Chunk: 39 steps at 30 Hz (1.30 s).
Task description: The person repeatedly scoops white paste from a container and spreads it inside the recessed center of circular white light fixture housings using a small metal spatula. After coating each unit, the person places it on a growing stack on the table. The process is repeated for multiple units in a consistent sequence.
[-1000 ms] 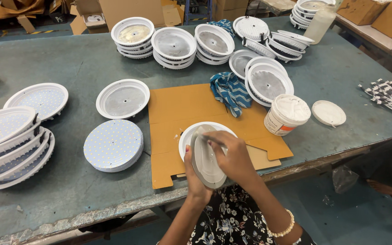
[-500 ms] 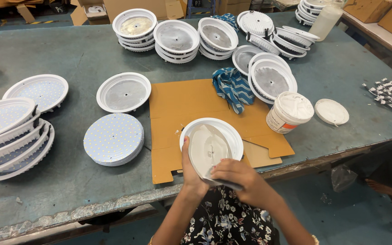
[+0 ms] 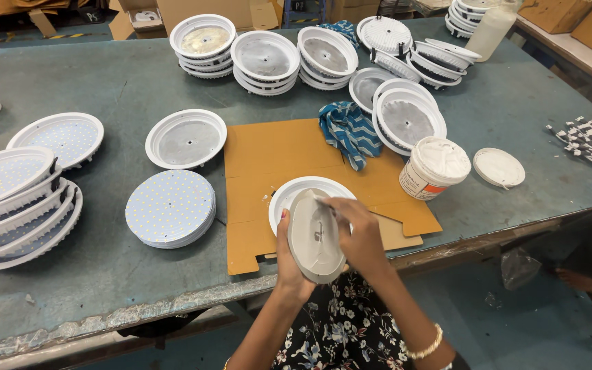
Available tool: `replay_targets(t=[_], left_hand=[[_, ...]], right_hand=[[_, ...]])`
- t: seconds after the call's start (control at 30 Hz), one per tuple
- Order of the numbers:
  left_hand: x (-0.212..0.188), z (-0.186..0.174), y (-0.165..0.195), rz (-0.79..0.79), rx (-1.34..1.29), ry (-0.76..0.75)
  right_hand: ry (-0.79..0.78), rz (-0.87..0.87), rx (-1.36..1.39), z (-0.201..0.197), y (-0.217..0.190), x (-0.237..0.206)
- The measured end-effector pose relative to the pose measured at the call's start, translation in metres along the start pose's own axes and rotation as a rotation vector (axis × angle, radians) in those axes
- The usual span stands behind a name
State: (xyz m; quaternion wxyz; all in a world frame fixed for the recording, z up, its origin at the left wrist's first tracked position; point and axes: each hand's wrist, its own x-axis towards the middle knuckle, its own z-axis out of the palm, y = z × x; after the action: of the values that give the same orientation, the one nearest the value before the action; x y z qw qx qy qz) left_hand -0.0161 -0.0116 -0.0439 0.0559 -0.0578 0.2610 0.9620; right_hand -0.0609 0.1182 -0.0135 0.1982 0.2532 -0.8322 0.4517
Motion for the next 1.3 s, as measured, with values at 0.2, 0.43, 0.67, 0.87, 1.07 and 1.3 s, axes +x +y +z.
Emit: replay_targets(t=[0.2,0.43,0.67,0.87,1.07,1.3], left_hand=[[-0.002,0.003,0.018,0.089,0.010,0.065],[-0.005,0.007,0.016,0.049,0.066,-0.007],[0.006,-0.014,0.009,0.251,0.043,0.074],[0.016,-0.022,0.015,0.253,0.017,0.118],[0.026,-0.019,0.013,0.416,0.077,0.110],[0.034,0.001,0.004,0.468,0.256,0.106]], right_hand=[[-0.184,0.002,0.095,-0.018,-0.003,-0.026],[-0.025,0.194,0.109,-0.011,0.013,0.005],[-0.098,0.085,0.051,-0.001,-0.004,-0.019],[-0.154,0.252,0.249,-0.017,0.012,-0.009],[-0.041,0.183,0.148,0.008,0.005,-0.011],[-0.137,0.259,0.248,-0.026,-0.002,-0.015]])
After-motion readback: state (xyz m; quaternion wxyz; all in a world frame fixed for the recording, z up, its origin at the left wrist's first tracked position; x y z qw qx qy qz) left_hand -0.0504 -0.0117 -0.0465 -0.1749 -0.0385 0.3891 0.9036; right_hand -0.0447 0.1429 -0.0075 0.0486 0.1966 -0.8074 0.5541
